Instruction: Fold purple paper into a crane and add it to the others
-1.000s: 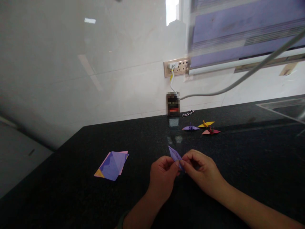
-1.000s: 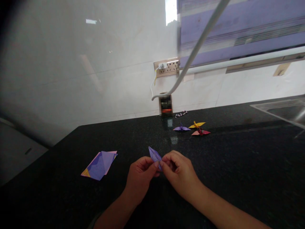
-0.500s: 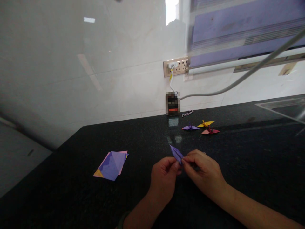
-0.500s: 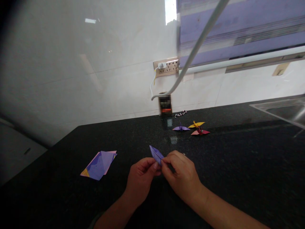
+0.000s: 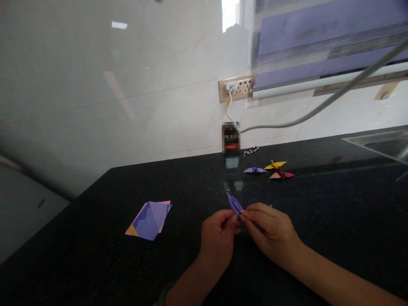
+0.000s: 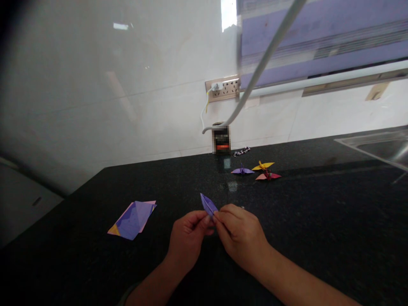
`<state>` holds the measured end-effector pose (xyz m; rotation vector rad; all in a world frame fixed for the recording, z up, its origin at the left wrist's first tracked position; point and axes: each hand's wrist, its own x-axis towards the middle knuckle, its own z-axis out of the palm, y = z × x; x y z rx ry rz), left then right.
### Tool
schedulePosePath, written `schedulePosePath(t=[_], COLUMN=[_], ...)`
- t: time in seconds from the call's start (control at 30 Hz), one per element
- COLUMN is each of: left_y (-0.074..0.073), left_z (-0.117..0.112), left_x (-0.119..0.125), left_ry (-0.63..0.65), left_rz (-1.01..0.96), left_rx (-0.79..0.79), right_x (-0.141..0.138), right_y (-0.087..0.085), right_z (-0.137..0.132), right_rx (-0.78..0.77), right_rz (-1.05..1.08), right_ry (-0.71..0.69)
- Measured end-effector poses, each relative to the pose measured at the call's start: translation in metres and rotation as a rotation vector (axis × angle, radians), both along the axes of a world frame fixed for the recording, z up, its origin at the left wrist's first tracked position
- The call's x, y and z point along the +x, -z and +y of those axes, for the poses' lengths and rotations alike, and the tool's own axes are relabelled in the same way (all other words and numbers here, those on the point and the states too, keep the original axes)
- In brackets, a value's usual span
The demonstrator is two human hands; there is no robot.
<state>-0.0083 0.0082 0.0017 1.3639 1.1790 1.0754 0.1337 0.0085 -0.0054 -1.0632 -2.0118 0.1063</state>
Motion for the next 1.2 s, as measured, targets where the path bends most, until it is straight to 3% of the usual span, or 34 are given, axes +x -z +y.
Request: schedulePosePath(t=[0.3, 0.73, 0.97, 1.2], left_y=[0.0058, 0.0060, 0.0084, 0.0011], left_z=[0.0009, -0.0014, -0.0008, 0.0001], left_x=[-0.0017, -0.0036, -0.0025, -0.0069], left_ry=[-0.005, -0.013, -0.013, -0.016], left_rz=[0.105, 0.216, 0.253, 0.328], left_rx=[0.085, 0.190, 0.190, 0.248], right_x=[-0.0006, -0.0013, -0.0020, 0.0009], right_y=[0.0003, -0.0007, 0.0009, 0.0002], right_z=[-0.0005, -0.0008, -0.0004, 0.0016], right_rx=[-0.069, 0.007, -0.048, -0.049], right_rz=[-0.005, 0.028, 0.037, 0.042], right_ry=[0.012, 0.022, 0.020, -0.020])
